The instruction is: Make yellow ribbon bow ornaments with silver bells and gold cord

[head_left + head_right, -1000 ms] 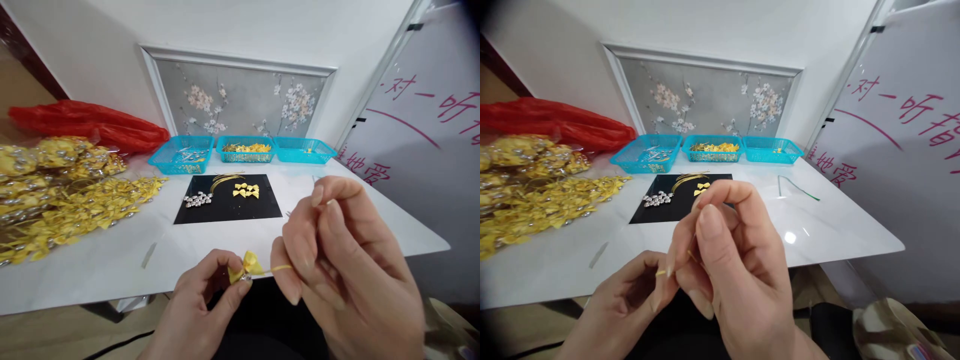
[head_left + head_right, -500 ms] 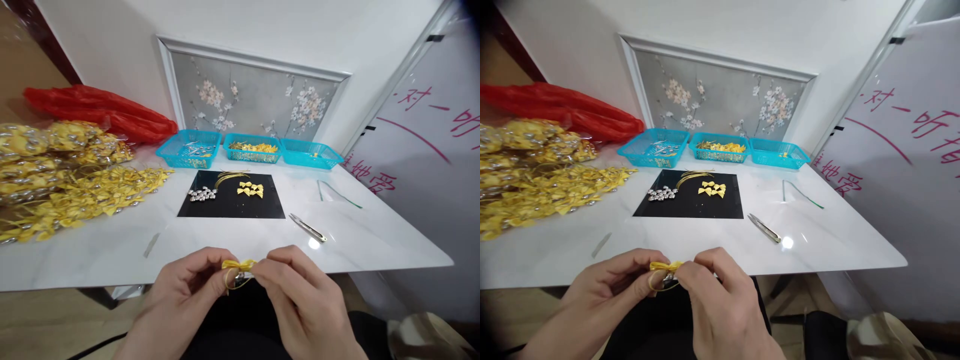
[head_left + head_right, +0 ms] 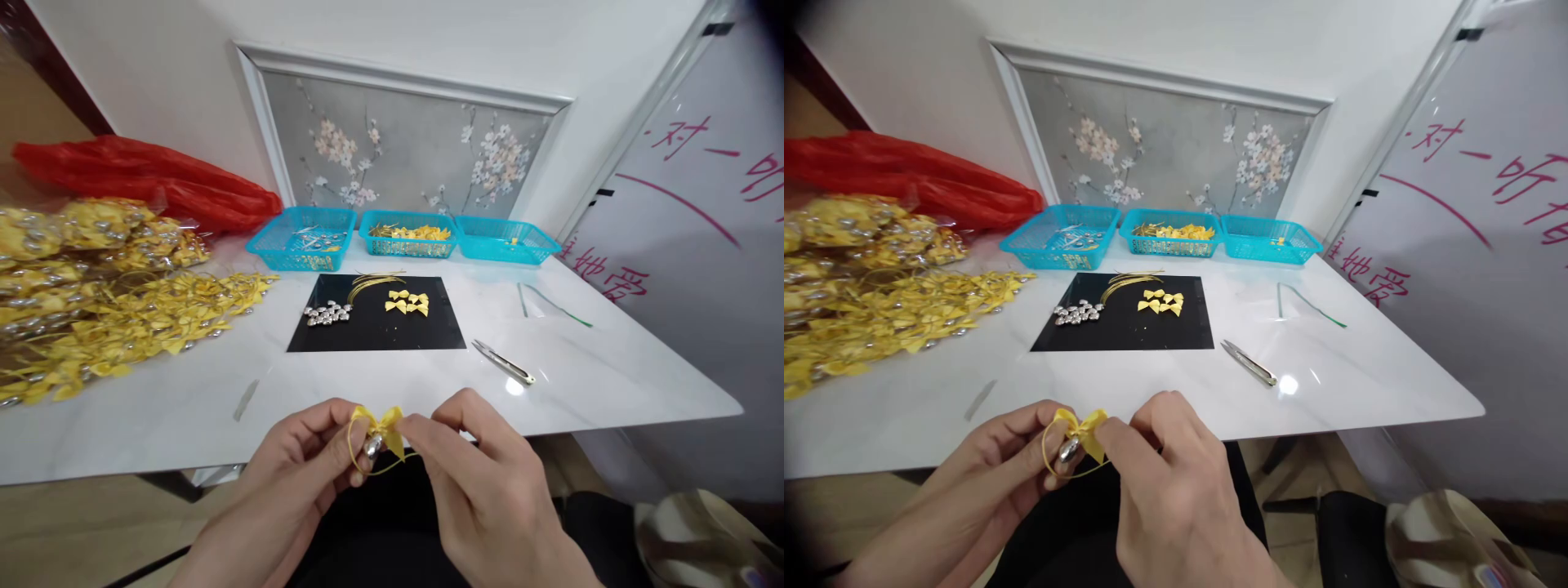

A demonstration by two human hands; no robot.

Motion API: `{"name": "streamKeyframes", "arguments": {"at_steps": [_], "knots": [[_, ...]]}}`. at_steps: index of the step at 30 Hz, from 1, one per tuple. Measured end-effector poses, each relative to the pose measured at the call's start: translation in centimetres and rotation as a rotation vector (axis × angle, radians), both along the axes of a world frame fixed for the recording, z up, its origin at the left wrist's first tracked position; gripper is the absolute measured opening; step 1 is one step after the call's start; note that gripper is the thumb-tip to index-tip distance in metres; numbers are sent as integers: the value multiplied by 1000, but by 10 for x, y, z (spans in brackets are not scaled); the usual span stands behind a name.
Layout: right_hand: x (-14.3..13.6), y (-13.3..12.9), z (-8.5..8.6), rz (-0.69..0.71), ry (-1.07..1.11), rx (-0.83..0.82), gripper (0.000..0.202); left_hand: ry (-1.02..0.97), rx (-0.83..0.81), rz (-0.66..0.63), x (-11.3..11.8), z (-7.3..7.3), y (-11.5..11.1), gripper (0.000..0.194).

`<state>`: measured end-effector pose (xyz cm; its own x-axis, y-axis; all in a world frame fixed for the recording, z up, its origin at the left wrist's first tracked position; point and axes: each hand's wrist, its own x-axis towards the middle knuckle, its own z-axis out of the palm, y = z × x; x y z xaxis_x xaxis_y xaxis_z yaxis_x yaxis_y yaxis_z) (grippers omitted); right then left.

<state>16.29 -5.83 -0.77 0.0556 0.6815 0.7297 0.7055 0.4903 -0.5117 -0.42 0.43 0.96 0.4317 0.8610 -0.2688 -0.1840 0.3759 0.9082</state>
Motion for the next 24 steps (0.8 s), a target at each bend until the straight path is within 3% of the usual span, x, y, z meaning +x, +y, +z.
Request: {"name": "streamKeyframes", "arguments": {"at_steps": [11,15,20,24], "knots": [[0,3,4,-24,-59,25,27,51,65,4,2,-1,0,29],[-1,4,0,-26,-69,47,26,208,298,40,-1,-10,0,25],[-7,3,-6,-44,-31,74,26,394,655,177,-3,-15,-2,3],[-12,-1,-7,-53,15,66,25,395,830,232,-1,-11,-6,22]]}}
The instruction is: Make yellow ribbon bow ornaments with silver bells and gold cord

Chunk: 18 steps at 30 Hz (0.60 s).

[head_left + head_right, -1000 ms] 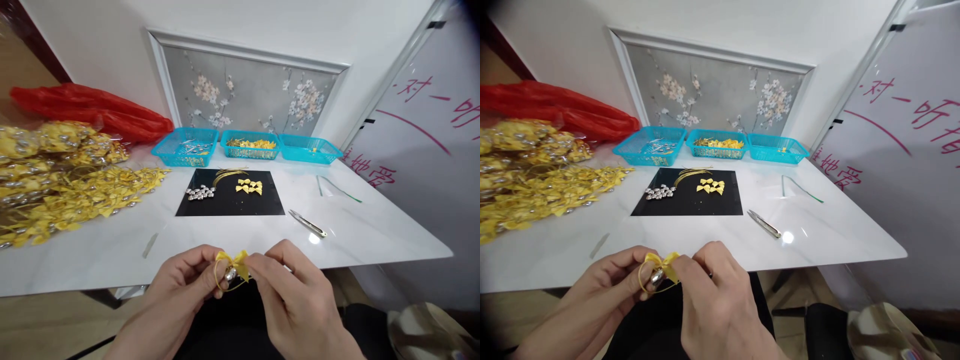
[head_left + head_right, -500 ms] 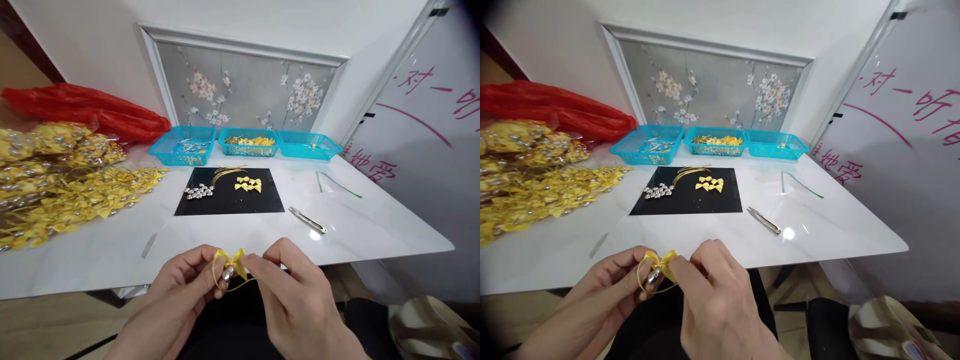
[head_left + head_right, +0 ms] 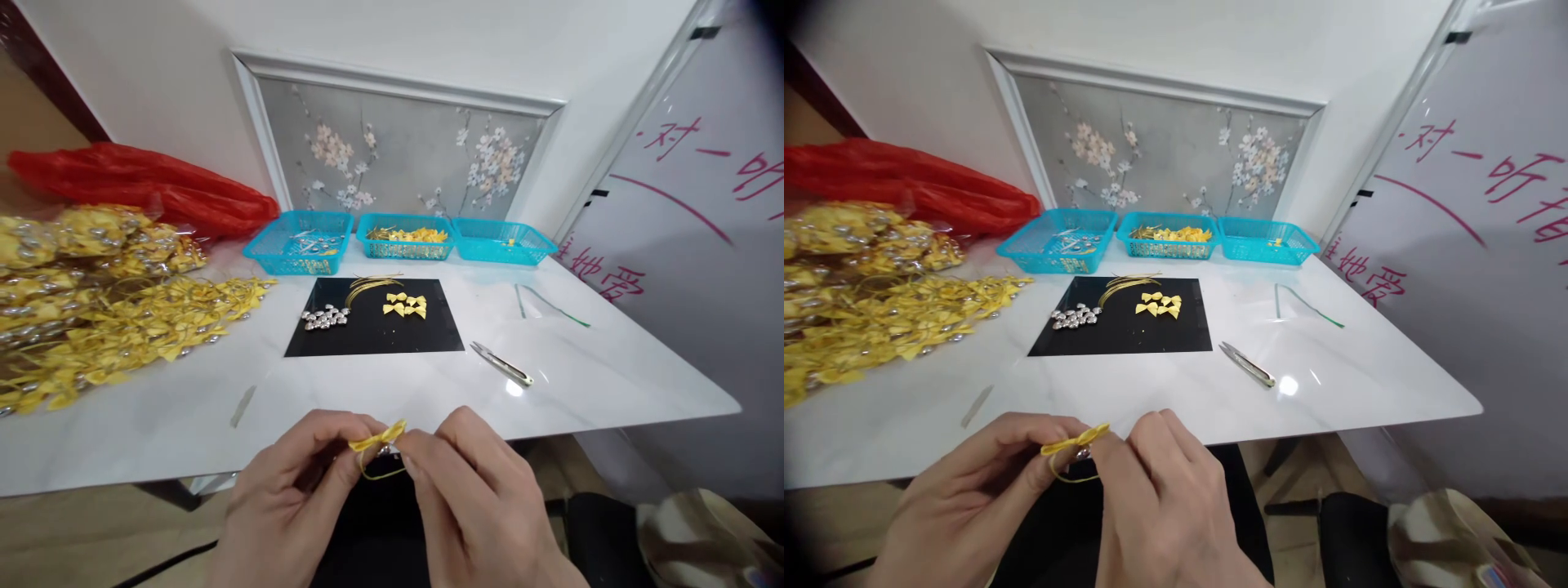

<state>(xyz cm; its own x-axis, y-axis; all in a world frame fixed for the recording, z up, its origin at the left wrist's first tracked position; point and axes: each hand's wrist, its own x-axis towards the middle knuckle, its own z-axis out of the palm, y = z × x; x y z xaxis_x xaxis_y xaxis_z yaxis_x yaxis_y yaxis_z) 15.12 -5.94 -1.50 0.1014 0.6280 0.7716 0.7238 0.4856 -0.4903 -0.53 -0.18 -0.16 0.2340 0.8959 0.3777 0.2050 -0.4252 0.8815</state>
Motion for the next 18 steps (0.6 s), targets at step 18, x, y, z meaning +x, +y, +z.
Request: {"name": "streamKeyframes", "arguments": {"at_steps": [18], "knots": [[-15,-9,-3,-61,171,-51,22,-194,156,-77,-5,-10,-9,39]]}}
